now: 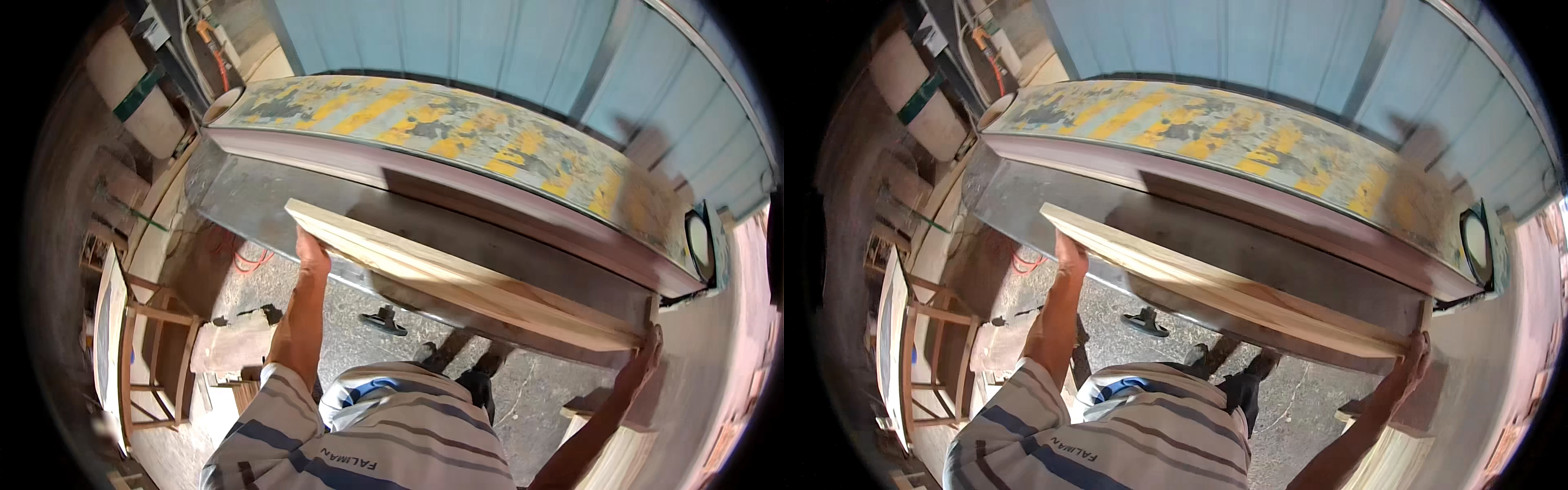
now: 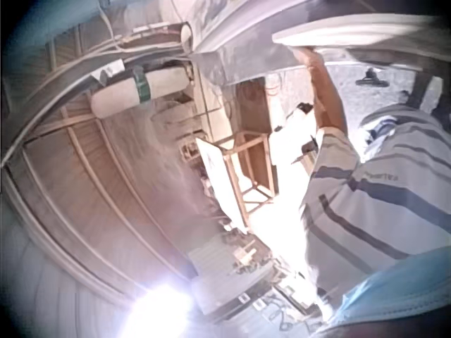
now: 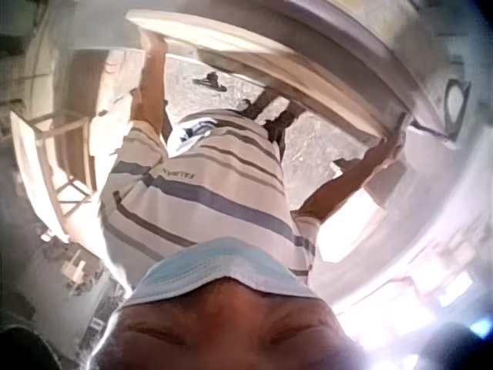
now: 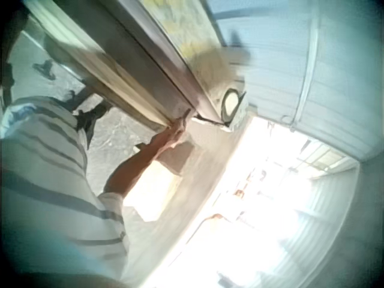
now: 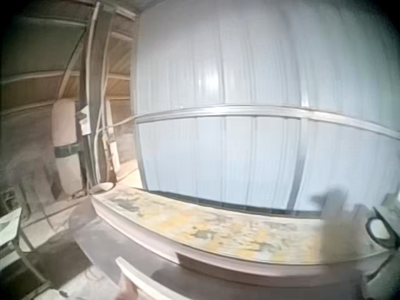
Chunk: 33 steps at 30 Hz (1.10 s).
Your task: The person sands multiple wooden boards using a belt sander, turning them over to sand both sides and edges, then stacks them on a nearby wooden structure.
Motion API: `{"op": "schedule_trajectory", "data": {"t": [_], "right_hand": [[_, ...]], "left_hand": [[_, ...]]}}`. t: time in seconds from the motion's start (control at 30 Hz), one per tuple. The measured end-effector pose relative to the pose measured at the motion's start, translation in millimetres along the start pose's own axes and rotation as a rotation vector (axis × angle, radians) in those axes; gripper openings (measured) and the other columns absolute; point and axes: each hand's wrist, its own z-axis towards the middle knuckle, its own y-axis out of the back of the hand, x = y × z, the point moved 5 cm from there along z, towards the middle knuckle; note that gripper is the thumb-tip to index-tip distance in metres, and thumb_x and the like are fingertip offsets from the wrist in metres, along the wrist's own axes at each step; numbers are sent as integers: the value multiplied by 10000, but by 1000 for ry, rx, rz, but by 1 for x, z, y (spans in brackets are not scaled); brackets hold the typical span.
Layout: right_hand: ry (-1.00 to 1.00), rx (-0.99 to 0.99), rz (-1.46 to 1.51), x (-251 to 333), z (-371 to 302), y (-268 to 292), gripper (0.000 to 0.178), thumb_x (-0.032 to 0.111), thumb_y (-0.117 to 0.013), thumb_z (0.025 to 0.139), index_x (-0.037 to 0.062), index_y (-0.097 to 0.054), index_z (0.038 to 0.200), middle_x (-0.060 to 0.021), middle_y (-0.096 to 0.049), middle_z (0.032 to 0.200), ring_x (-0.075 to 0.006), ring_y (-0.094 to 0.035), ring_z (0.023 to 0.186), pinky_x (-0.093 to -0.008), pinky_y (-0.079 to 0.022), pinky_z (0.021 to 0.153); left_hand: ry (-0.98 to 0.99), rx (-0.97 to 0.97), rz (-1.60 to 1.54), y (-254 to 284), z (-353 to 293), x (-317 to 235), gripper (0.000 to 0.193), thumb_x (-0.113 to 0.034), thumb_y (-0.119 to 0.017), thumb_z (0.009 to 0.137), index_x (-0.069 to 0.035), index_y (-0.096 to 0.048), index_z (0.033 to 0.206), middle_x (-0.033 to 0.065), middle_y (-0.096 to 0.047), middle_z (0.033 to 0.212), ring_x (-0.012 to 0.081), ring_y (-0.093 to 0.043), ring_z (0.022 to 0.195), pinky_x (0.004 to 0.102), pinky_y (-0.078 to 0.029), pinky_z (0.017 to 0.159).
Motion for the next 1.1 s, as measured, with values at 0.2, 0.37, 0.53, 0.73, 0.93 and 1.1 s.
{"op": "schedule_trajectory", "data": {"t": [0.2,0.37,0.53,0.73,0.93,1.1], "right_hand": [[-85,-2,167,-18,6,8,435,358,-440,895,89,-496,1231,-32,-550,1175,-167,-440,1133,-339,-303,946],[-73,14,171,-24,12,11,454,367,-414,904,67,-484,1238,-73,-533,1207,-186,-457,1142,-337,-337,946],[188,-85,-155,2,6,11,439,298,-444,906,19,-461,1244,-117,-511,1231,-231,-466,1143,-360,-331,980],[644,159,-420,85,-115,-98,429,148,-544,857,-2,-445,1246,-154,-469,1267,-293,-448,1165,-407,-340,980],[1059,625,-521,81,-186,-172,421,143,-575,822,39,-435,1205,-117,-497,1237,-273,-437,1190,-455,-238,1039],[1061,507,-659,74,-156,-129,443,135,-585,820,43,-433,1225,-97,-511,1234,-245,-451,1185,-455,-237,1036]], "left_hand": [[-40,89,57,-6,-38,-47,557,-516,-335,918,-62,-445,1221,54,-502,1199,180,-457,1118,299,-340,906],[-304,290,333,-51,-79,-85,649,-470,-430,896,29,-330,1298,146,-413,1270,238,-414,1162,376,-273,1002],[-248,224,374,-61,-79,-96,607,-345,-601,826,29,-372,1246,127,-434,1214,229,-430,1119,368,-313,968],[-276,156,386,-60,-72,-91,352,-262,-537,811,-11,-530,1058,97,-540,1042,217,-485,1048,346,-344,902],[-94,106,330,-43,-41,-79,376,-356,-484,856,-67,-543,1090,41,-555,1102,164,-490,1048,302,-350,863],[-98,118,368,-34,-35,-81,423,-379,-489,854,-87,-519,1158,48,-555,1135,167,-488,1046,307,-329,884]]}}
